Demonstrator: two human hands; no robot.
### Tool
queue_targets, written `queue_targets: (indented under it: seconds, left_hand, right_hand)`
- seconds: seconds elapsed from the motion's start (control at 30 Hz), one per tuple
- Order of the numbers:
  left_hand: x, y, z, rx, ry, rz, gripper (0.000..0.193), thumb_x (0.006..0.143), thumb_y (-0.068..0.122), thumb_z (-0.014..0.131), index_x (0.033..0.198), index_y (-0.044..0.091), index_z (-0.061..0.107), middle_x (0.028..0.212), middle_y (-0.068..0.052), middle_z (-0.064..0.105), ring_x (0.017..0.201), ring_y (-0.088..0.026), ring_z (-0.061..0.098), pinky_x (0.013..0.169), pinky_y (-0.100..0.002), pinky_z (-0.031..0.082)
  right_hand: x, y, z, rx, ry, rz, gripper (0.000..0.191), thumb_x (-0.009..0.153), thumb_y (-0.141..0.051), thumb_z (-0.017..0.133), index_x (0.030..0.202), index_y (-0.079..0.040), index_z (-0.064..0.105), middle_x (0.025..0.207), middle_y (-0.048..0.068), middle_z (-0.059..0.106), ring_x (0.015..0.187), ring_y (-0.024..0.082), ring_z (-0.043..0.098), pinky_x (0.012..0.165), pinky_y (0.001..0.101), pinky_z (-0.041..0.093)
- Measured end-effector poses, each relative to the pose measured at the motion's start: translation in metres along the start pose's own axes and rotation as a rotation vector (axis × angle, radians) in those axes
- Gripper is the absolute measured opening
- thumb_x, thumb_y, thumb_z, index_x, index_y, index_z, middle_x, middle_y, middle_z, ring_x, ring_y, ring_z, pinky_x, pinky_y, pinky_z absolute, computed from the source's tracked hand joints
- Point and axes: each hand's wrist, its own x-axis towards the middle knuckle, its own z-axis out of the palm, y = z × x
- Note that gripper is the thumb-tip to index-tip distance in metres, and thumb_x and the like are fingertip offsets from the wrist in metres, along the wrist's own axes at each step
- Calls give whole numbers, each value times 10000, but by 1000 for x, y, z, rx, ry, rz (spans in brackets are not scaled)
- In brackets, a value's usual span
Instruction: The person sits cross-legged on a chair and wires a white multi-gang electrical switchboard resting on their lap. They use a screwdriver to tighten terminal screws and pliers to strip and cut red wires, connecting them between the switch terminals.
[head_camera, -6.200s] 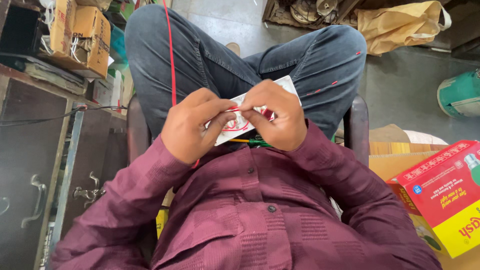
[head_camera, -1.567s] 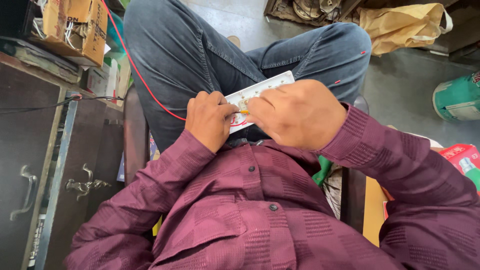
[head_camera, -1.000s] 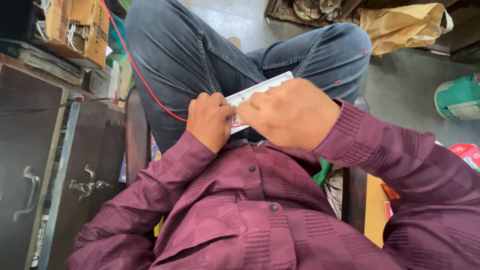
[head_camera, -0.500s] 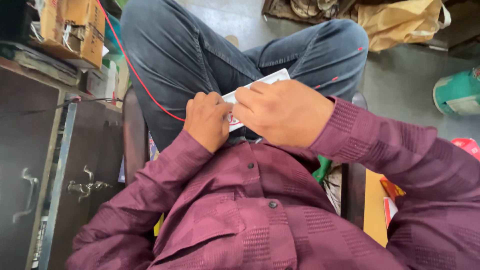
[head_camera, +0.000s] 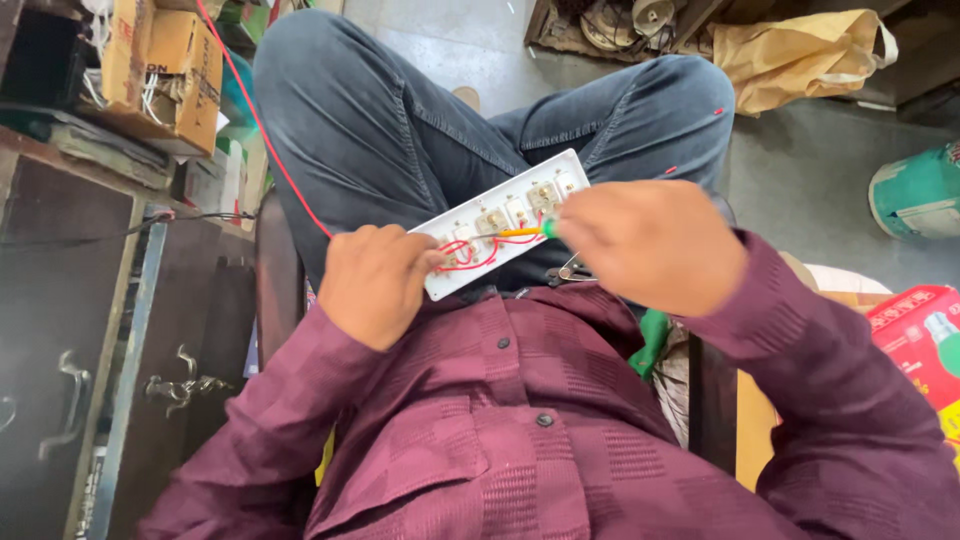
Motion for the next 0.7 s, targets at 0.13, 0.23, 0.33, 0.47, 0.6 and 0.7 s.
queue_targets:
  seconds: [0.13, 0.23, 0.33, 0.47, 0.6, 0.7]
  left_hand:
    - [-6, -12, -19, 72, -8, 27, 147, 912, 191, 684, 1050, 154, 720, 911, -40, 641, 896, -288, 596, 790, -459, 387]
    - [-13, -24, -22, 195, -32, 102, 286, 823, 211, 698, 1101, 141, 706, 871, -42, 644, 848, -275, 613, 784, -490, 370]
    - [-10, -33, -20, 217, -141, 111, 185, 853, 223, 704, 1029, 172, 720, 816, -16, 647, 823, -272, 622, 785, -503, 367]
    - [36, -40, -26, 237, -213, 161, 106, 884, 203, 704, 810, 254, 760, 829, 18, 682, 880, -268, 653, 792, -496, 384]
    - [119, -47, -29, -20, -742, 171, 95, 754, 250, 768, 840, 257, 808, 862, 50, 772, 927, -229, 711, 850, -500, 389]
    - [155, -40, -4, 186, -737, 214, 87, 751, 234, 762, 826, 252, 802, 871, 27, 764, 946, -240, 695, 880, -530, 422]
  right_hand:
    - [-58, 3, 30, 395, 105, 373, 118, 968, -111, 628, 1040, -30, 673, 988, 101, 685, 918, 305, 676, 788, 398, 528]
    - [-77, 5, 86, 421, 113, 365, 139, 887, -123, 705, 1002, -51, 673, 1025, 97, 673, 970, 314, 646, 831, 412, 490]
    - [-81, 11, 114, 315, 144, 194, 164, 837, -131, 763, 964, -95, 666, 1081, 70, 701, 1027, 303, 641, 883, 429, 453]
    - [-56, 32, 111, 213, 216, 157, 254, 846, -108, 760, 1086, -80, 684, 1165, 96, 678, 1098, 319, 621, 951, 440, 463]
    - [-33, 33, 114, 197, 116, 31, 276, 794, -149, 789, 1052, -83, 715, 1123, 123, 649, 1035, 344, 609, 912, 460, 463]
    - [-34, 28, 124, 124, 163, 46, 249, 818, -153, 776, 1056, -110, 721, 1135, 124, 633, 1080, 336, 621, 931, 447, 472]
